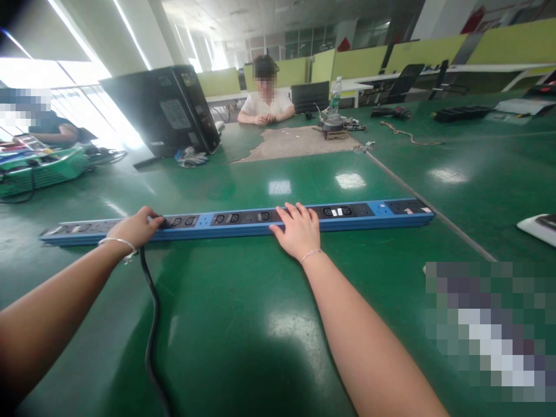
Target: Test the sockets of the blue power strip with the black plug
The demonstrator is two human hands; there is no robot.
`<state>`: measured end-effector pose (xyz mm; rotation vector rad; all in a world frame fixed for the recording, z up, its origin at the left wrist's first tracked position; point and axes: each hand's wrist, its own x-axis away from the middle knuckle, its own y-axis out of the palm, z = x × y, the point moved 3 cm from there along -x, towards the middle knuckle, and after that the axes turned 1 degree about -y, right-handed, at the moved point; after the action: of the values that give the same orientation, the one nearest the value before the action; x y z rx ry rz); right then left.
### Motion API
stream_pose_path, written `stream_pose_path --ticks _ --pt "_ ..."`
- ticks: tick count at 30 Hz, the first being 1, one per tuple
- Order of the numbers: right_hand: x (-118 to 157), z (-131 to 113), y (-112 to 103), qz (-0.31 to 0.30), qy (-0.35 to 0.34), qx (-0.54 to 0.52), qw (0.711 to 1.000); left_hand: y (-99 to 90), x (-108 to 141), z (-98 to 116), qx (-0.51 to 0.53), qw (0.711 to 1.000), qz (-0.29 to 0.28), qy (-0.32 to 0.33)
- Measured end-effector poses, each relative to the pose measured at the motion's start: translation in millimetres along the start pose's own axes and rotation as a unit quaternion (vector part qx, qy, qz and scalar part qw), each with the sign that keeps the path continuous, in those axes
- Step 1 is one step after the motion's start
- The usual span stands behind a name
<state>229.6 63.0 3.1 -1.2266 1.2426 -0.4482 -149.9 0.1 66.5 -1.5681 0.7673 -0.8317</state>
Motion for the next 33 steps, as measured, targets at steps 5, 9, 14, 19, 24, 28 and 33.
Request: stream_pose_path --ticks 5,9,14,19,24,28,33 --pt "0 0 0 -0.002 0.000 -0.003 1.000 3.4 12 2 0.002 1.000 0.020 -0.011" --pt "0 0 1 -0.003 0.001 -0.001 1.000 -1.8 3 1 0.004 1.000 0.003 0.004" --pt "0 1 1 0.003 -0.001 -0.003 1.000 -2.1 2 0 0.002 1.000 0.000 0.001" --pt "0 1 0 0.000 -0.002 0.003 1.000 2.3 6 1 0.004 1.000 0.009 -0.006" --pt "0 1 0 -0.001 -0.001 0.001 1.000 0.7 -5 -1 0.016 1.000 -0.004 0.000" --pt "0 1 0 -0.002 0.001 0.000 1.000 1.1 -7 -1 0.022 1.000 -0.001 -0.008" --pt "0 1 1 -0.005 0.000 0.001 1.000 2.3 -4 -1 0.026 1.000 0.005 -0.016"
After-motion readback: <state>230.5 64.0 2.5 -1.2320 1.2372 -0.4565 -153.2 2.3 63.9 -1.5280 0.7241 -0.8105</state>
